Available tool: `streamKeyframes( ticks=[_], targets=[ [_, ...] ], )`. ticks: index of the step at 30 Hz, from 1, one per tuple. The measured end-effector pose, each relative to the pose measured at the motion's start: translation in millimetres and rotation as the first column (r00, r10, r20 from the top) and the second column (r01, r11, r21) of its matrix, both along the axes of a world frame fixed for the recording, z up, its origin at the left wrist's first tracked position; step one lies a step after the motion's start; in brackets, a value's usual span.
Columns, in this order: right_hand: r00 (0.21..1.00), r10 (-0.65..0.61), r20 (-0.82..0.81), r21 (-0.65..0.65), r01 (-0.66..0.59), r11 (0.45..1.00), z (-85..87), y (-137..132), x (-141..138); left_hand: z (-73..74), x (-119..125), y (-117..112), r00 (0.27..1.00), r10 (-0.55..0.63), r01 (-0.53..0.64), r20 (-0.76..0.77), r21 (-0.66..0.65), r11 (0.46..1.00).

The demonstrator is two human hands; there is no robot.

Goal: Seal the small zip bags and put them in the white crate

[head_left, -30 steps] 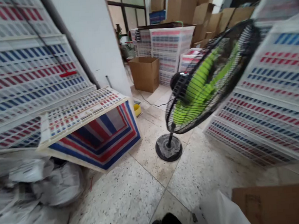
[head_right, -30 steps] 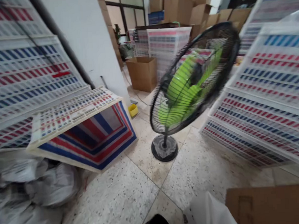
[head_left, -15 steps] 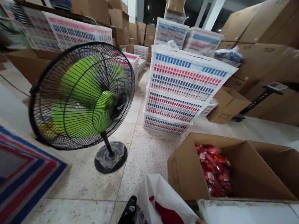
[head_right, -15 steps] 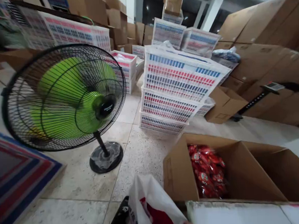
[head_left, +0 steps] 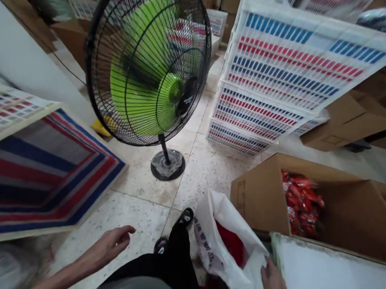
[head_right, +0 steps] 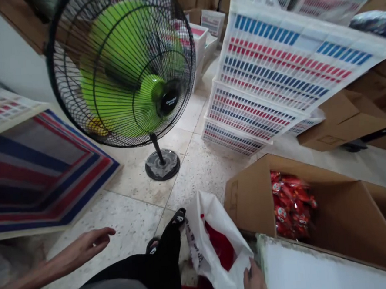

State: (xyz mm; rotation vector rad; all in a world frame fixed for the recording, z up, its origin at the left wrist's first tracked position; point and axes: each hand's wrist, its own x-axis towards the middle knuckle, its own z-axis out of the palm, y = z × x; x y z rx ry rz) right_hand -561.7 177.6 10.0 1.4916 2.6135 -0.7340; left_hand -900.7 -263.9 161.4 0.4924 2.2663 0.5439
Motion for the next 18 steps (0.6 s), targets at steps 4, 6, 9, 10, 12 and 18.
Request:
streamKeyframes(
  ticks=[4,6,9,10,12,18],
  targets=[
    [0.996,0.038,-0.08,0.153,-0.025,0.988,14.5,-59.7,22.3,-10.3,42.7,-44.4,0.999,0.035,-0.034,0.02,-0.058,0.998],
    [0.994,0.025,-0.108,0.247,0.002,0.969,19.4,-91.5,40.2,-15.2,59.1,-60.2,0.998,0.004,0.001,0.064,-0.075,0.997],
    [0.991,-0.099,-0.091,0.362,0.125,0.924,17.3,-126.3,79.2,-23.6,75.5,-71.8,0.993,-0.017,0.027,0.116,-0.088,0.996],
    [0.985,-0.152,-0.078,0.402,0.171,0.9,15.5,-134.0,95.0,-26.1,79.5,-72.3,0.993,-0.02,0.03,0.117,-0.092,0.995],
    [0.969,-0.244,-0.032,0.467,0.231,0.854,13.9,-146.2,128.7,-30.0,86.8,-69.6,0.991,-0.048,0.059,0.122,-0.094,0.994],
    [0.897,-0.405,0.175,0.493,0.276,0.825,25.8,-176.6,213.0,-40.4,117.2,-67.1,0.96,-0.204,0.226,0.189,-0.098,0.969]
  ],
)
